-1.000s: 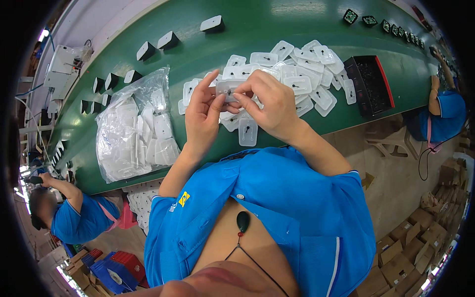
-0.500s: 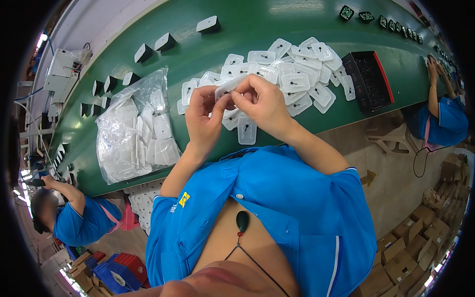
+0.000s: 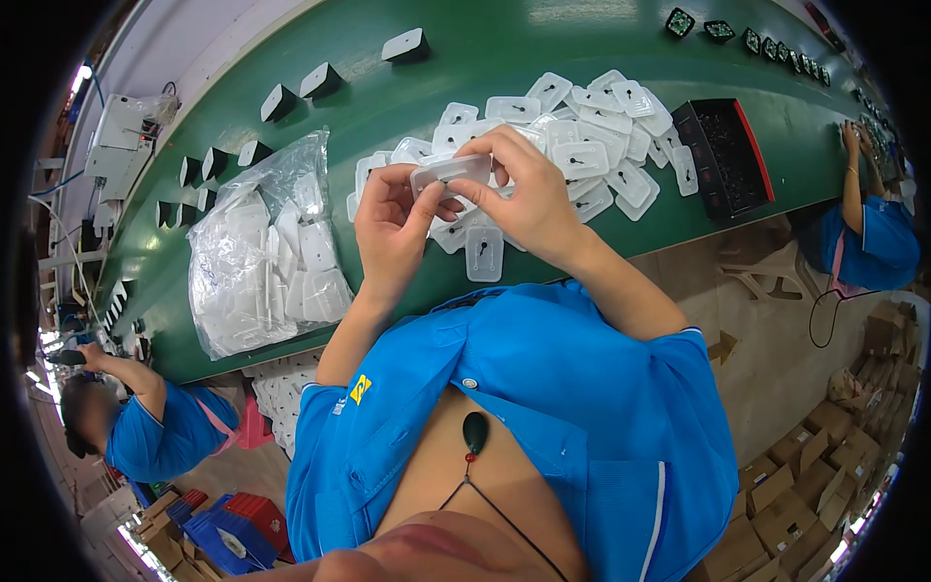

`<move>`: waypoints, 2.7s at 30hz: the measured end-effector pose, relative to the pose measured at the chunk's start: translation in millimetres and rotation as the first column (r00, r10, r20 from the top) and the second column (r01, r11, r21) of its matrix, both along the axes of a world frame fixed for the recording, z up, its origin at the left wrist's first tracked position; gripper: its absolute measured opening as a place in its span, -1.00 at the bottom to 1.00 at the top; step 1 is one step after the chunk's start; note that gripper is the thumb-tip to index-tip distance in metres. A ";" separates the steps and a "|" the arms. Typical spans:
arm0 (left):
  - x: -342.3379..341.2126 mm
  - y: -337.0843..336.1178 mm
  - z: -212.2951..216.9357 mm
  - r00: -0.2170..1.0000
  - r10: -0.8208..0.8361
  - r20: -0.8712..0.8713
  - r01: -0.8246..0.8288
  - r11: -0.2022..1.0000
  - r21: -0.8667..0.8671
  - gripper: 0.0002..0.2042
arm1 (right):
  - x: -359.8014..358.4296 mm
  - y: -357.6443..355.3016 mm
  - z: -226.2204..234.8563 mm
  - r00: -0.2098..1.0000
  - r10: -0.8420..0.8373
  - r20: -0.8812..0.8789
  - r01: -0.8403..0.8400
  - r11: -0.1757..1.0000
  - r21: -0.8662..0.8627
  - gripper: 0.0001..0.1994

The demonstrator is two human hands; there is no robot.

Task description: Sorting small white electronic components and placing them into a plastic bag at an assembly station.

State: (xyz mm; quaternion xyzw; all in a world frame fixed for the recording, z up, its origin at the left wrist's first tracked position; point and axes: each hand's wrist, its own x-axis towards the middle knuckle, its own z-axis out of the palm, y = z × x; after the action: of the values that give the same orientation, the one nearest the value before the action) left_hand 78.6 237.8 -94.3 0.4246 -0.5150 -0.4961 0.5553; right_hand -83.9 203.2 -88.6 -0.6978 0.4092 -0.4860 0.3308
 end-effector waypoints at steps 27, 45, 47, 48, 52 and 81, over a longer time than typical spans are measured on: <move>30.8 -5.1 -21.0 0.968 0.132 0.212 -0.118 0.990 -0.078 -0.70 | -155.3 -66.4 -56.3 0.719 -0.611 -0.331 0.645 0.764 -0.008 -0.75; 193.8 -13.7 -46.4 -0.046 0.478 0.877 -0.380 0.803 -0.458 -0.79 | -265.2 -58.7 -43.6 0.279 -0.791 -0.545 0.750 0.534 -0.391 -0.72; 197.0 -24.3 -54.4 -0.078 0.379 0.922 -0.342 0.859 -0.382 -0.76 | -292.5 -53.1 -47.3 0.226 -0.742 -0.631 0.798 0.513 -0.317 -0.72; 198.0 -29.6 -55.7 -0.096 0.328 0.940 -0.323 0.883 -0.341 -0.75 | -306.6 -54.4 -51.2 0.180 -0.679 -0.712 0.844 0.479 -0.243 -0.72; 201.3 -55.0 -60.5 0.084 0.335 0.938 -0.225 0.924 -0.310 -0.73 | -376.3 -62.2 -97.0 0.305 -0.487 -0.818 0.797 0.601 -0.061 -0.72; 92.7 -14.0 18.2 0.689 0.462 0.559 -0.407 0.884 -0.229 -0.82 | -65.9 -21.7 -1.5 0.920 -0.173 0.352 0.096 0.969 0.226 -0.93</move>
State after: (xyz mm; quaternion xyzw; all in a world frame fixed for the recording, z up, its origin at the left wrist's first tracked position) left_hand 171.3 223.8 -76.1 0.6440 -0.5690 -0.1676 0.4830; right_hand -149.8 181.5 -90.1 -0.5264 0.4346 -0.5854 0.4375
